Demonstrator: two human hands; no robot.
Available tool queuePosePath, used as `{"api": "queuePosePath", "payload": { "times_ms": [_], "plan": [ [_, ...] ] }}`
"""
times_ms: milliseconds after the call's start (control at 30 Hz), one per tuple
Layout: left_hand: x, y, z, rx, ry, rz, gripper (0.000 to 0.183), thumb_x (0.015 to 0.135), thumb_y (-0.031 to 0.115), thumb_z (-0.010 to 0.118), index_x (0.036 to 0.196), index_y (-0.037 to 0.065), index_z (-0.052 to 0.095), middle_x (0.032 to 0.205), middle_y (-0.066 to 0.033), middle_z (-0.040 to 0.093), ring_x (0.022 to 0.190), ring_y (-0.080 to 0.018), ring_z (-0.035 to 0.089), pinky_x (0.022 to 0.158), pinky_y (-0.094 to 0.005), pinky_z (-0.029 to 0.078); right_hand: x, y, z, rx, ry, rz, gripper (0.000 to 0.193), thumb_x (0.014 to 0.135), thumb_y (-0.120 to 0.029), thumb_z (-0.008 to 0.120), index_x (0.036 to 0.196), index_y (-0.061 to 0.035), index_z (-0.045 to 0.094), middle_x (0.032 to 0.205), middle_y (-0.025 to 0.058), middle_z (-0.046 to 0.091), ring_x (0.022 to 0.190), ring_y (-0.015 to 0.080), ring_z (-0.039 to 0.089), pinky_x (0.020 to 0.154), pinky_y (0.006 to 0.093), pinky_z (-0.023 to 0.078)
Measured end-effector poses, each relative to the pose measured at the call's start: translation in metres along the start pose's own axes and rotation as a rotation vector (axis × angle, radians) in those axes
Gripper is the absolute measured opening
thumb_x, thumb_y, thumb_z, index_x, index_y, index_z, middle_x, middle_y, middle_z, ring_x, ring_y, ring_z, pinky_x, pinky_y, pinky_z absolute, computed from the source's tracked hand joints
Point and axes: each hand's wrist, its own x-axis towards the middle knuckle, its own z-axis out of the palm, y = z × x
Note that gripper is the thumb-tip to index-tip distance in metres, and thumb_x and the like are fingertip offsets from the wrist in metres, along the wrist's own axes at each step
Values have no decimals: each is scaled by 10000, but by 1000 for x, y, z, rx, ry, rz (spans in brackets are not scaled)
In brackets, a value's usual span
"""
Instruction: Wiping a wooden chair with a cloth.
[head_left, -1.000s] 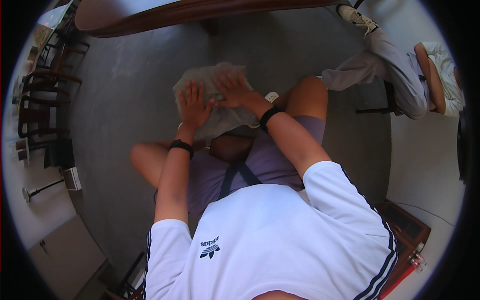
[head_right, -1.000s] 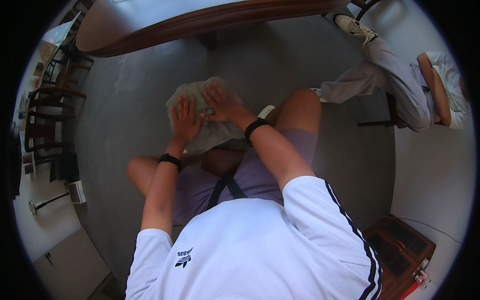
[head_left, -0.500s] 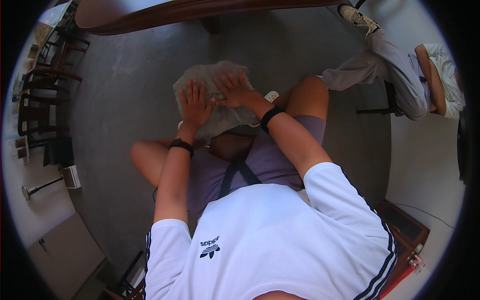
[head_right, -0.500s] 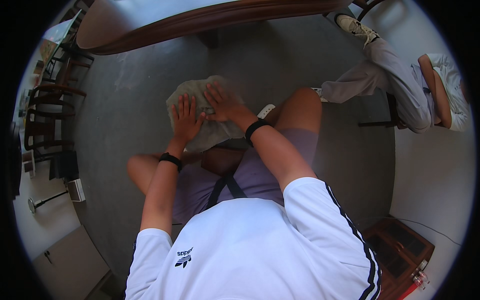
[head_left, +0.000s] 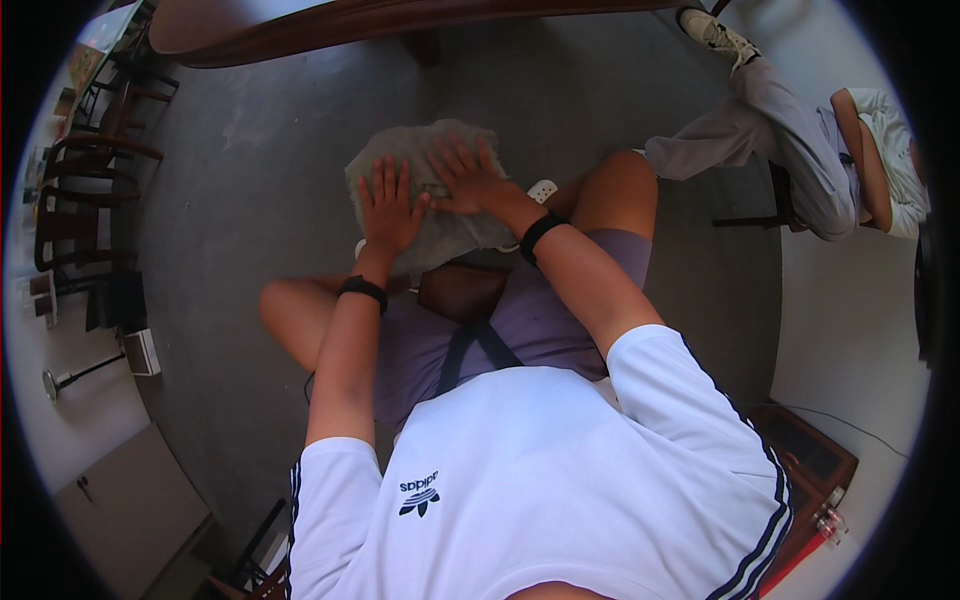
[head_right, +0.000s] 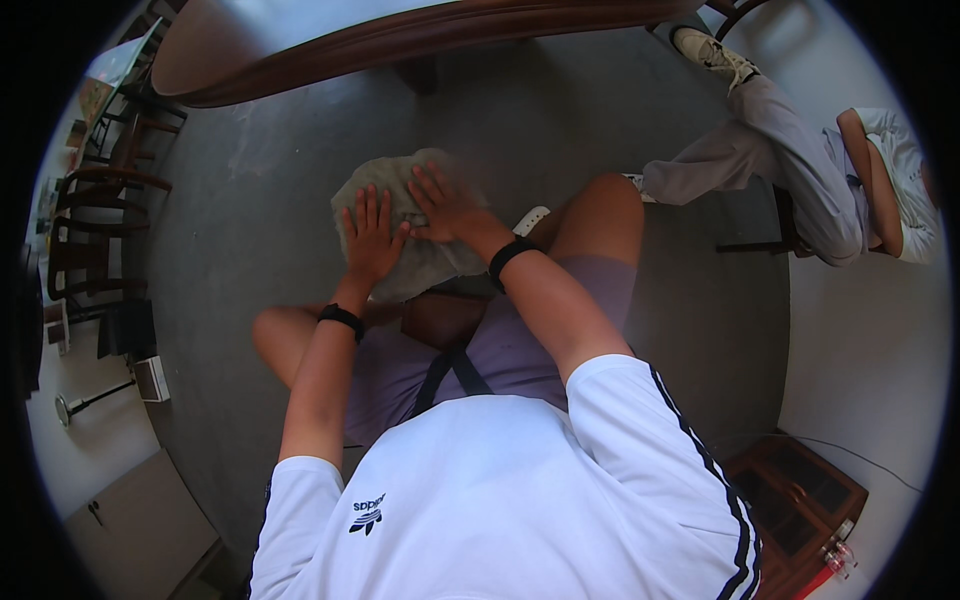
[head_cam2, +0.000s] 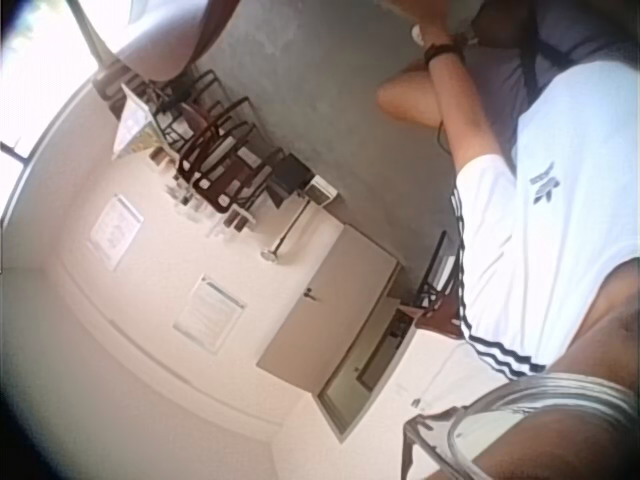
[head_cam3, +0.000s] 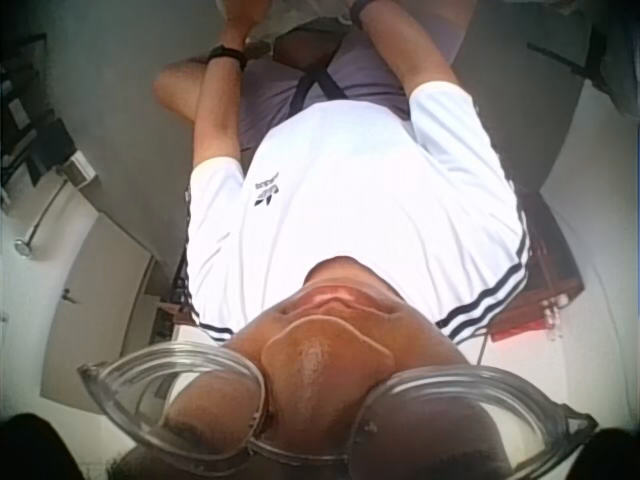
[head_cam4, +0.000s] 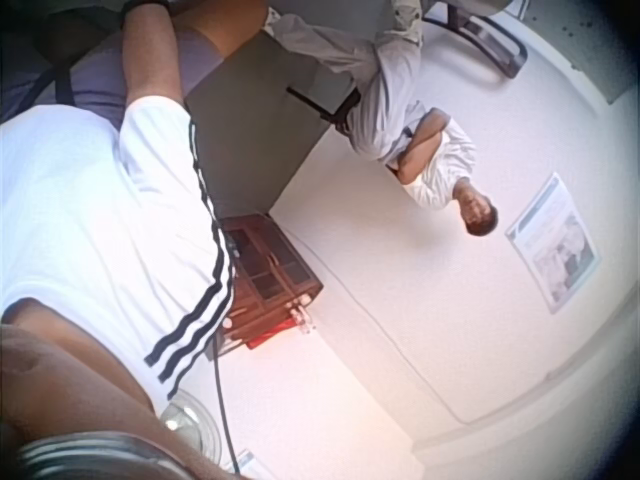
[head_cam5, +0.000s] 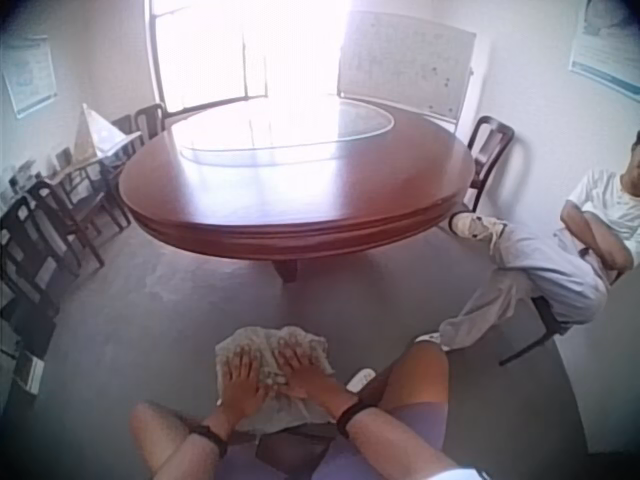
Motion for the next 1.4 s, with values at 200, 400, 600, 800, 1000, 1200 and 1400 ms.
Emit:
{"api": "queuePosePath", "payload": {
  "times_ms": [200,400,600,800,1000,1200,1400],
  "plan": [
    [0,0,-1,10,14,1,693,995,516,321,1527,87,203,1604,-142,90,1490,-288,-9,1163,-535,-48,-1,-1,-1,4,-1,2,902,903,-677,375,1551,-149,38,1607,44,-158,1468,261,-182,1170,576,24],
    [0,1,0,29,-2,-11,695,996,525,307,1530,94,196,1607,-136,74,1490,-284,-18,1163,-536,-42,1,0,5,6,29,-12,900,902,-698,330,1552,-146,41,1611,73,-115,1470,278,-170,1159,577,-39],
    [-2,2,2,38,-4,-23,698,994,530,309,1529,94,200,1606,-136,81,1490,-286,-12,1161,-543,-39,3,0,10,13,60,-20,896,903,-714,286,1552,-143,50,1614,101,-71,1474,291,-149,1147,582,-96],
    [-3,3,6,51,25,-17,694,994,529,308,1526,93,213,1604,-137,96,1490,-291,13,1159,-553,-21,1,-1,9,12,49,-17,880,912,-698,290,1552,-144,49,1614,100,-73,1474,292,-147,1147,579,-103],
    [-5,3,7,46,46,-7,686,995,522,308,1523,91,222,1601,-142,105,1489,-298,25,1158,-559,-11,0,-2,7,26,28,-13,874,915,-698,283,1552,-148,45,1614,97,-77,1474,288,-148,1146,575,-110],
    [-5,4,5,69,0,-19,693,998,527,289,1531,97,190,1606,-139,79,1490,-294,-3,1159,-557,-22,-1,-4,6,13,18,-12,863,921,-695,263,1552,-149,42,1613,94,-85,1474,284,-150,1148,575,-105],
    [-5,6,4,53,-67,-32,705,998,534,273,1539,99,149,1611,-134,25,1489,-291,-46,1158,-560,-30,-3,-4,5,-6,1,-13,856,927,-683,263,1551,-145,31,1613,93,-91,1473,283,-155,1149,577,-102]
  ]
}}
